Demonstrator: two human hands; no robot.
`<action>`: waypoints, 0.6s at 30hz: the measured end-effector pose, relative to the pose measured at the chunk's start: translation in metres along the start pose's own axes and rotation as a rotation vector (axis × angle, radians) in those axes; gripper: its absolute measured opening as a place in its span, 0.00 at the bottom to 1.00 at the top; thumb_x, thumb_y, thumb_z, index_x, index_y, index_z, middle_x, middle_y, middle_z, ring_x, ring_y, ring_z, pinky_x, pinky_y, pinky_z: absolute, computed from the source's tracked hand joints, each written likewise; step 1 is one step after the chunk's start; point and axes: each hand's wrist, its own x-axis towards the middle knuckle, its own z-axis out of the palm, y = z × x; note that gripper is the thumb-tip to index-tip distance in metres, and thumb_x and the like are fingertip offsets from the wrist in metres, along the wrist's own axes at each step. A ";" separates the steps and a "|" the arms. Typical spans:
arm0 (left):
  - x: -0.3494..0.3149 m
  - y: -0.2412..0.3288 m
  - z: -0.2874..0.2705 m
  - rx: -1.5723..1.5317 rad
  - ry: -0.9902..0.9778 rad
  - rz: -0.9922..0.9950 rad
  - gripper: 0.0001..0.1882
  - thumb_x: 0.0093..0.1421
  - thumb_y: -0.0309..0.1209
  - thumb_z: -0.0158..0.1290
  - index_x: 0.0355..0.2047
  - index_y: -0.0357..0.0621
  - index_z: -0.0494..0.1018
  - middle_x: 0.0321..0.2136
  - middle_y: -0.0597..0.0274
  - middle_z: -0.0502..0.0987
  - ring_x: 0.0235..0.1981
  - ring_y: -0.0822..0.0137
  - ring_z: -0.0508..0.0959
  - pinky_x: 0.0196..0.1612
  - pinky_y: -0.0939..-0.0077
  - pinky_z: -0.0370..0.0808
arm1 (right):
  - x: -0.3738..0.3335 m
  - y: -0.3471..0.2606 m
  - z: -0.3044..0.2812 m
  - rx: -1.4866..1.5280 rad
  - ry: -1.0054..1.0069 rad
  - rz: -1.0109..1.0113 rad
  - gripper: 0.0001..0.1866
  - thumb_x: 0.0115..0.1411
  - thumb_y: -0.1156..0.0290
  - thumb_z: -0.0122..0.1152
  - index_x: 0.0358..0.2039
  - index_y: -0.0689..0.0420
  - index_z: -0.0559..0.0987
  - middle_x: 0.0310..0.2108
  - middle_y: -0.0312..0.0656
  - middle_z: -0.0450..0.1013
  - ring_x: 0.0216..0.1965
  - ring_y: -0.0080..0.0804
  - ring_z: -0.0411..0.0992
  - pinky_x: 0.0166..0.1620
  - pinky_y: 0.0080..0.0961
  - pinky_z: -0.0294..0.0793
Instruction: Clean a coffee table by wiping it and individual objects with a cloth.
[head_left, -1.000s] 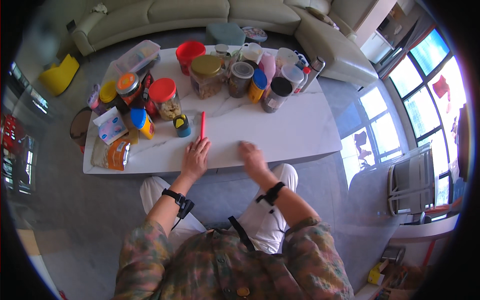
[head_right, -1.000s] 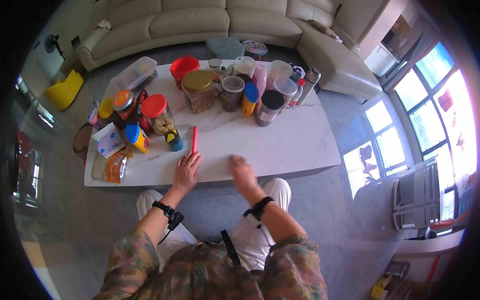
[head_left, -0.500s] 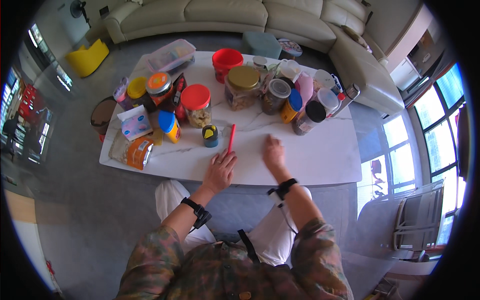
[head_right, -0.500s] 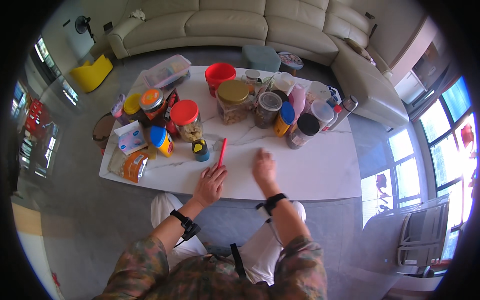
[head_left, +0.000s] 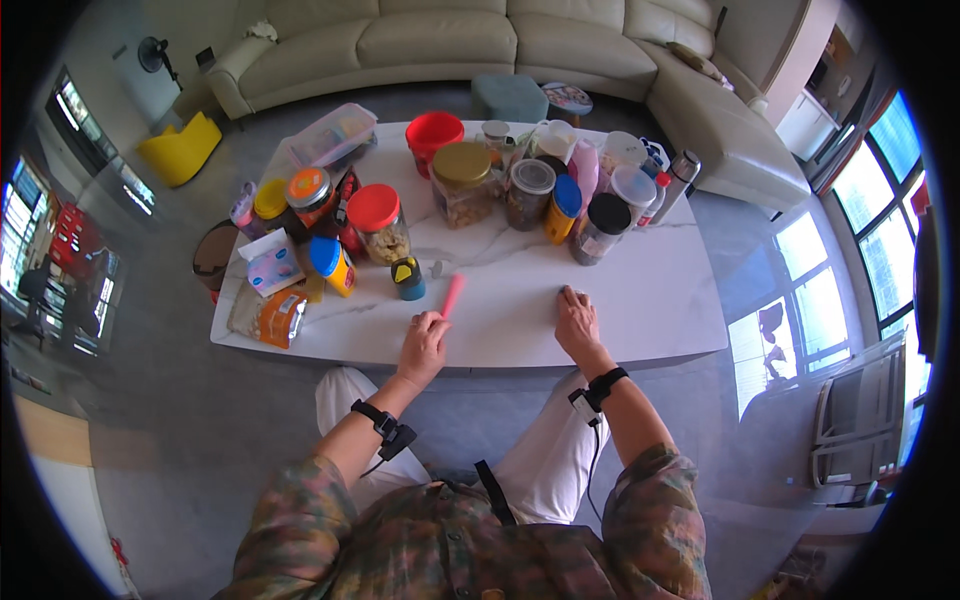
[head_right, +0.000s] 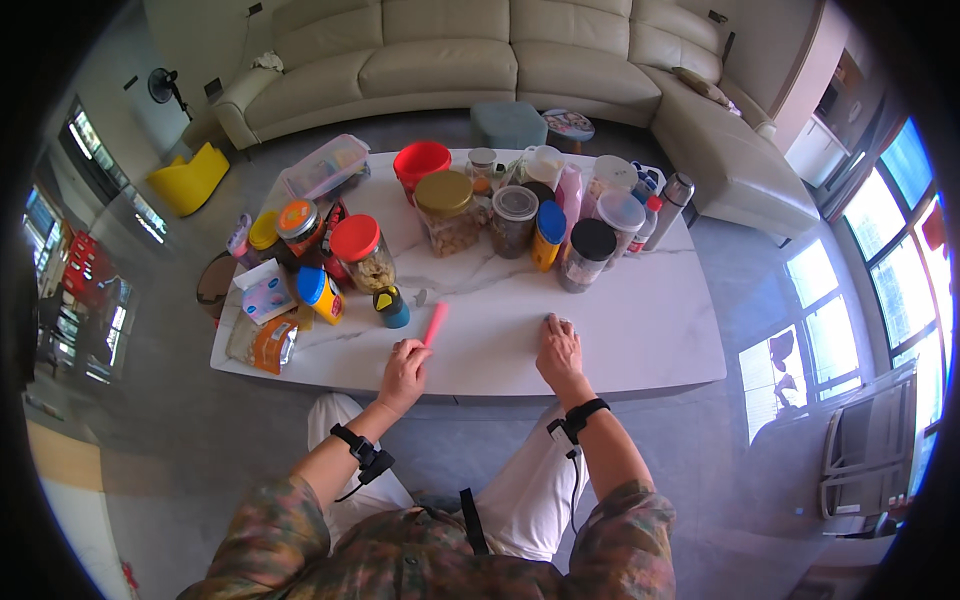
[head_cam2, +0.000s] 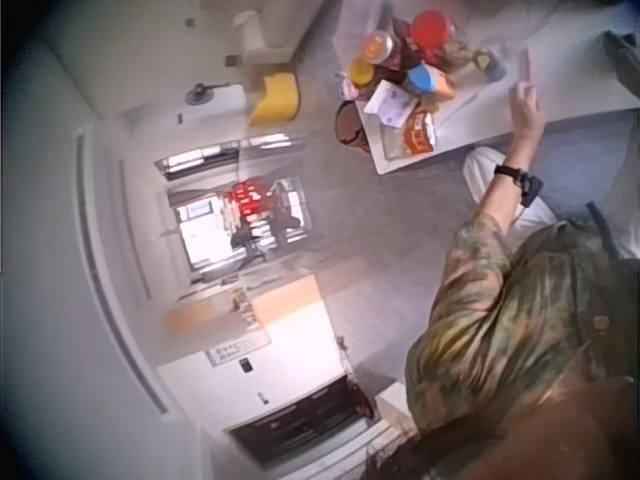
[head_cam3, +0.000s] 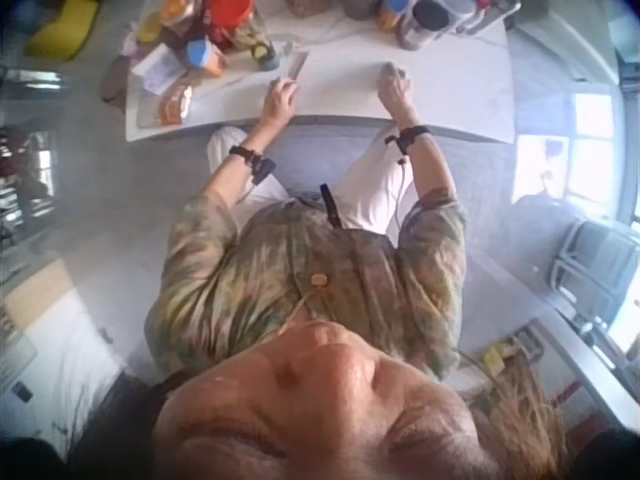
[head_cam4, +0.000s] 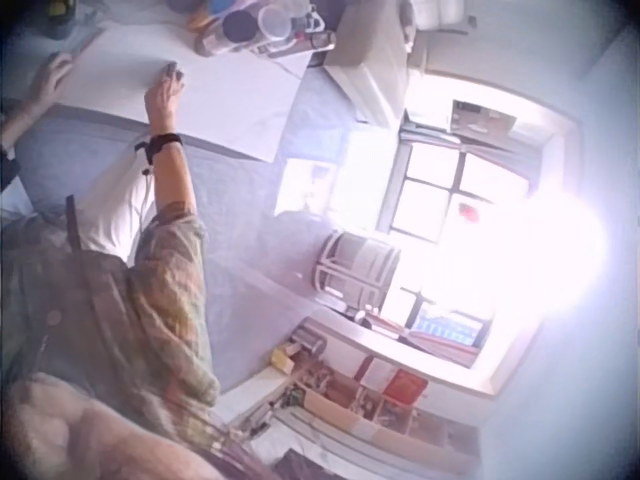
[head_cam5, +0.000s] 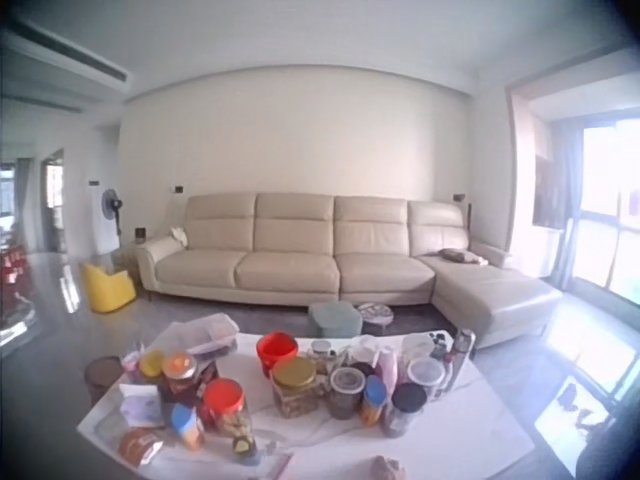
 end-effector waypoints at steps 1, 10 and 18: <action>0.001 0.004 0.001 -0.044 0.067 -0.031 0.19 0.49 0.17 0.55 0.43 0.42 0.75 0.40 0.54 0.73 0.45 0.50 0.73 0.48 0.61 0.74 | 0.005 -0.001 0.004 0.002 0.001 0.002 0.28 0.52 0.78 0.53 0.57 0.63 0.71 0.61 0.47 0.63 0.61 0.48 0.62 0.59 0.49 0.68; 0.002 0.001 -0.009 -0.224 0.065 -0.244 0.19 0.58 0.24 0.51 0.51 0.44 0.71 0.34 0.53 0.74 0.30 0.52 0.76 0.37 0.60 0.77 | 0.104 -0.062 0.032 0.002 0.008 -0.092 0.31 0.49 0.79 0.55 0.58 0.65 0.70 0.64 0.47 0.60 0.64 0.48 0.59 0.58 0.52 0.66; 0.002 -0.006 -0.005 -0.182 0.087 -0.180 0.24 0.58 0.25 0.51 0.56 0.42 0.69 0.29 0.53 0.73 0.26 0.54 0.75 0.33 0.62 0.76 | 0.160 -0.120 0.049 0.189 -0.152 -0.381 0.32 0.48 0.81 0.54 0.58 0.55 0.74 0.65 0.38 0.63 0.65 0.41 0.60 0.60 0.47 0.64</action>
